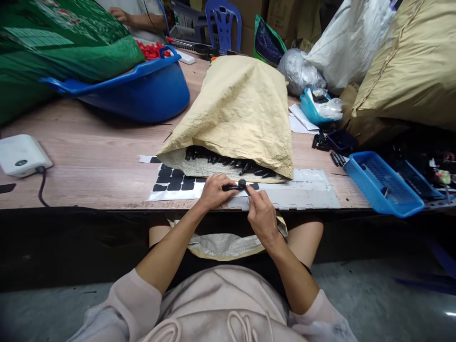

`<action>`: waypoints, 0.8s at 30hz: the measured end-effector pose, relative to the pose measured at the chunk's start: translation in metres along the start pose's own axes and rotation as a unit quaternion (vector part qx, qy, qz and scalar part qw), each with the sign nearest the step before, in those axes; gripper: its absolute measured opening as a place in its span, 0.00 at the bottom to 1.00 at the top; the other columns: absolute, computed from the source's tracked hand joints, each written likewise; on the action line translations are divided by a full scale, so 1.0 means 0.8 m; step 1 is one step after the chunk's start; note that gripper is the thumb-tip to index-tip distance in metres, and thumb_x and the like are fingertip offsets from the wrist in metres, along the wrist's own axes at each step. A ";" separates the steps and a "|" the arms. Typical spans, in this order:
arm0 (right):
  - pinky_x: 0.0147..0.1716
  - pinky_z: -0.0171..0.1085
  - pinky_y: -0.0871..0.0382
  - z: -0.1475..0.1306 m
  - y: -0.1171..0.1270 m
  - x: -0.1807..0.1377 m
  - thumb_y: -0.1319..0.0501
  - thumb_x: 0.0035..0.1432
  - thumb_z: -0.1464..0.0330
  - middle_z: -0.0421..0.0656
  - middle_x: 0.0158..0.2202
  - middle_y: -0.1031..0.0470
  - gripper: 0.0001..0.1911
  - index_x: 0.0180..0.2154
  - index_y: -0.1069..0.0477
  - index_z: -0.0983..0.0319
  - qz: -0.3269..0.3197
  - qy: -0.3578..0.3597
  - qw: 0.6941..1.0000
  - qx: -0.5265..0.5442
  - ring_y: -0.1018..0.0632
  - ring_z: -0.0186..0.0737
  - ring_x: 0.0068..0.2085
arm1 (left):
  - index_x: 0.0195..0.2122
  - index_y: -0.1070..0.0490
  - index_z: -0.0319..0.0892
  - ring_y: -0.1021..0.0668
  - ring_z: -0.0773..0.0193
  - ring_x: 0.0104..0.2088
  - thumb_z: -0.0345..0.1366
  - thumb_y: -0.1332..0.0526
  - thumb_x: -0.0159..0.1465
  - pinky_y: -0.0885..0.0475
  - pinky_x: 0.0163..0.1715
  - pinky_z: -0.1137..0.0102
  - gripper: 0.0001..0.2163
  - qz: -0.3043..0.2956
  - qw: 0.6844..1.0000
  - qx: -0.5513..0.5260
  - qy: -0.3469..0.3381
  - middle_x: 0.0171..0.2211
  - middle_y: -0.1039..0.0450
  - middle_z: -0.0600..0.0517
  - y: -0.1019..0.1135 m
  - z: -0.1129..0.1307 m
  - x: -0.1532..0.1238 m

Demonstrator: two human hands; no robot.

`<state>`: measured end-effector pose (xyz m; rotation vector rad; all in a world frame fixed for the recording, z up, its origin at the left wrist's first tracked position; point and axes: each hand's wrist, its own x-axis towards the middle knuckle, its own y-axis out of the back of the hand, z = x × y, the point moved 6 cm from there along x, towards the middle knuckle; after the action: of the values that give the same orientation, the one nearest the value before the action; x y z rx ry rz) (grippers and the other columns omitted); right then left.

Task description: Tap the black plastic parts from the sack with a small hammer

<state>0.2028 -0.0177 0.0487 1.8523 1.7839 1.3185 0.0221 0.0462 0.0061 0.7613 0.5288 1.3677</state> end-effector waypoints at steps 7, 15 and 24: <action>0.50 0.43 0.28 0.074 0.099 0.049 0.48 0.71 0.65 0.50 0.44 0.24 0.24 0.63 0.26 0.61 0.187 -0.122 0.961 -0.163 0.23 0.46 0.46 | 0.39 0.19 0.46 0.24 0.51 0.47 0.39 0.27 0.57 0.33 0.54 0.56 0.10 0.008 1.000 0.014 -0.015 0.41 0.21 0.51 0.002 0.007 -0.002; 0.48 0.44 0.32 0.203 0.112 0.109 0.44 0.69 0.68 0.51 0.51 0.27 0.24 0.64 0.26 0.53 0.070 -0.391 0.877 -0.270 0.23 0.49 0.48 | 0.40 0.19 0.47 0.25 0.51 0.47 0.40 0.28 0.61 0.33 0.51 0.56 0.07 -0.004 1.000 0.013 -0.029 0.40 0.21 0.51 0.000 0.004 -0.002; 0.48 0.44 0.34 0.205 0.062 0.132 0.50 0.74 0.65 0.54 0.54 0.29 0.22 0.61 0.25 0.54 0.048 -0.347 0.881 -0.319 0.28 0.51 0.53 | 0.40 0.22 0.45 0.24 0.53 0.44 0.44 0.34 0.68 0.31 0.49 0.57 0.09 0.053 0.993 -0.019 -0.101 0.39 0.21 0.49 0.008 0.008 -0.008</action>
<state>0.3387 0.1305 0.0369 1.7059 0.7741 0.9160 0.0218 0.0390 0.0146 0.8957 0.3055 1.3753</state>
